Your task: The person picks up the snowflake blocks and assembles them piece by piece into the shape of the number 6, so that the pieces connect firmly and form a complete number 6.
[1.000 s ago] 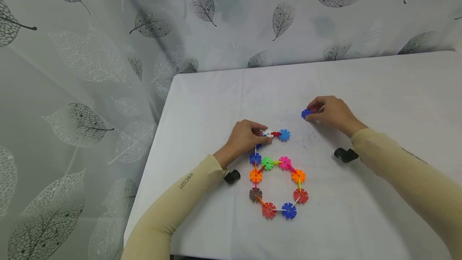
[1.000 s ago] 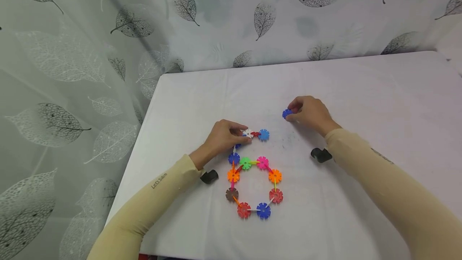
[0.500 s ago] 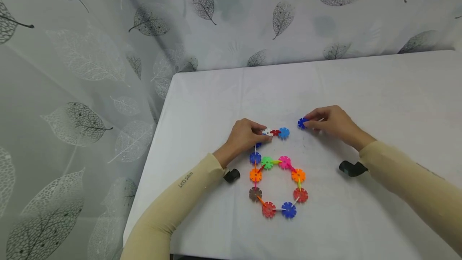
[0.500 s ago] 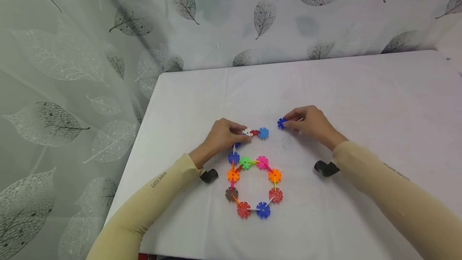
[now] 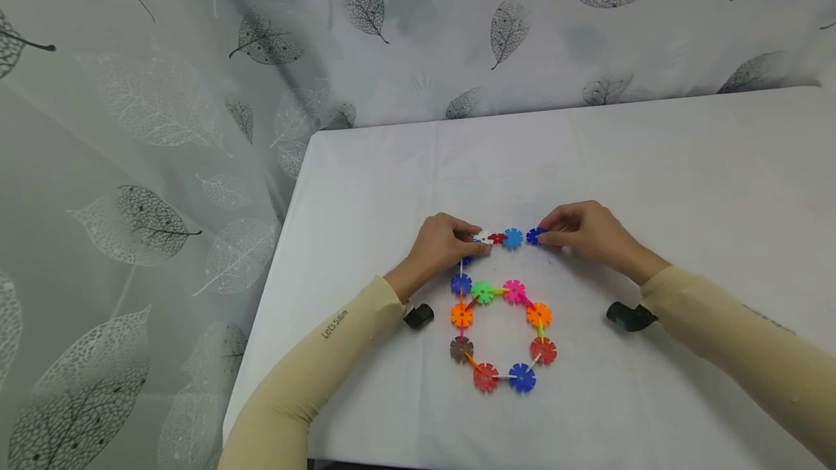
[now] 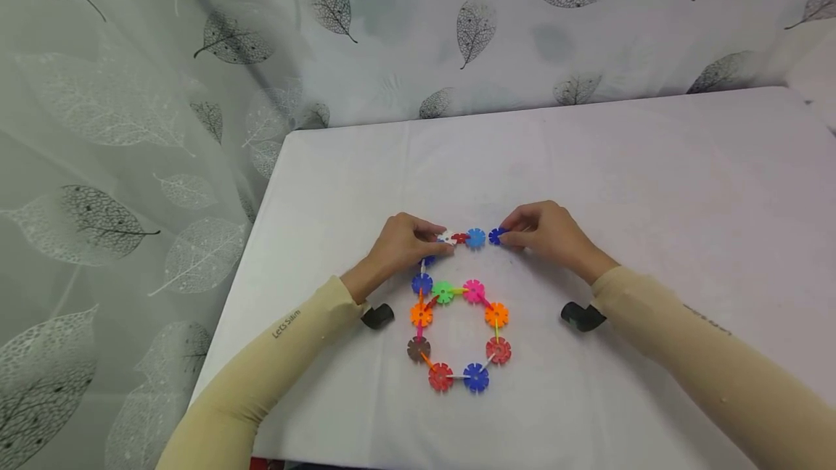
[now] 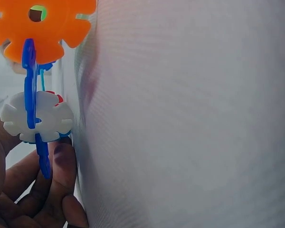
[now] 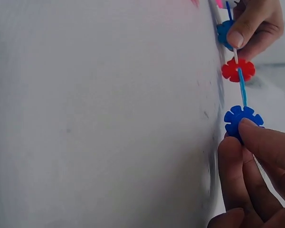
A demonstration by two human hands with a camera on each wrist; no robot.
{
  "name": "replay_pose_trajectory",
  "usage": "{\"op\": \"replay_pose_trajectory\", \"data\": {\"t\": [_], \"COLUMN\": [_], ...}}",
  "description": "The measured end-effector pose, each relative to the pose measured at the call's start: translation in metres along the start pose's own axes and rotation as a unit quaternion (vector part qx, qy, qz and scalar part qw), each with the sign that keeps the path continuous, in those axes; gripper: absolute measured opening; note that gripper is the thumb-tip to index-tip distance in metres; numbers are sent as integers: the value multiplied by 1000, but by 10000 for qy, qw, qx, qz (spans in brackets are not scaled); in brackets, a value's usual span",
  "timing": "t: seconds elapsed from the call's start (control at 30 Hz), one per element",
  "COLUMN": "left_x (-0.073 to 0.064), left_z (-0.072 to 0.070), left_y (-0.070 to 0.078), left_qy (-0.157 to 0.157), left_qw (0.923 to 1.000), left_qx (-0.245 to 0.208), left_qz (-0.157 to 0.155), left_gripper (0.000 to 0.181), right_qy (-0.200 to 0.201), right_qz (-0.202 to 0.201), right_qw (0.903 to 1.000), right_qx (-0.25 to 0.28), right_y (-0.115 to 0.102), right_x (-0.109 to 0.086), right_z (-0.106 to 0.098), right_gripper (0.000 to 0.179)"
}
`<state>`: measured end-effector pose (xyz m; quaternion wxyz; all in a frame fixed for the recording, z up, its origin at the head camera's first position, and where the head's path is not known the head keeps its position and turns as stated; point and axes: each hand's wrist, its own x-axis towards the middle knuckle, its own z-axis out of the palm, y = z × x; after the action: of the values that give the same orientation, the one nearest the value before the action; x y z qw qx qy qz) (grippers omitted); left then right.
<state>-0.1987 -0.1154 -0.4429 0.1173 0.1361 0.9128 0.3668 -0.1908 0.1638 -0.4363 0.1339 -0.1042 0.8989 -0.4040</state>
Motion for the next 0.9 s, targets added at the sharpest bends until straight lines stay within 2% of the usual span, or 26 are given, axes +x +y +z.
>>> {"op": "replay_pose_trajectory", "data": {"t": [0.57,0.9], "left_x": [0,0], "left_z": [0,1], "left_y": [0,0], "left_qy": [47,61], "left_qw": [10000,10000], "left_qx": [-12,-37], "left_qz": [53,39], "left_gripper": [39,38], "right_qy": [152,280], "right_qz": [-57,-241], "right_qw": [9998,9991], "right_qx": [-107,-227], "right_y": [-7,-13], "right_x": [2,-2], "right_z": [10,13], "right_gripper": [19,18]}}
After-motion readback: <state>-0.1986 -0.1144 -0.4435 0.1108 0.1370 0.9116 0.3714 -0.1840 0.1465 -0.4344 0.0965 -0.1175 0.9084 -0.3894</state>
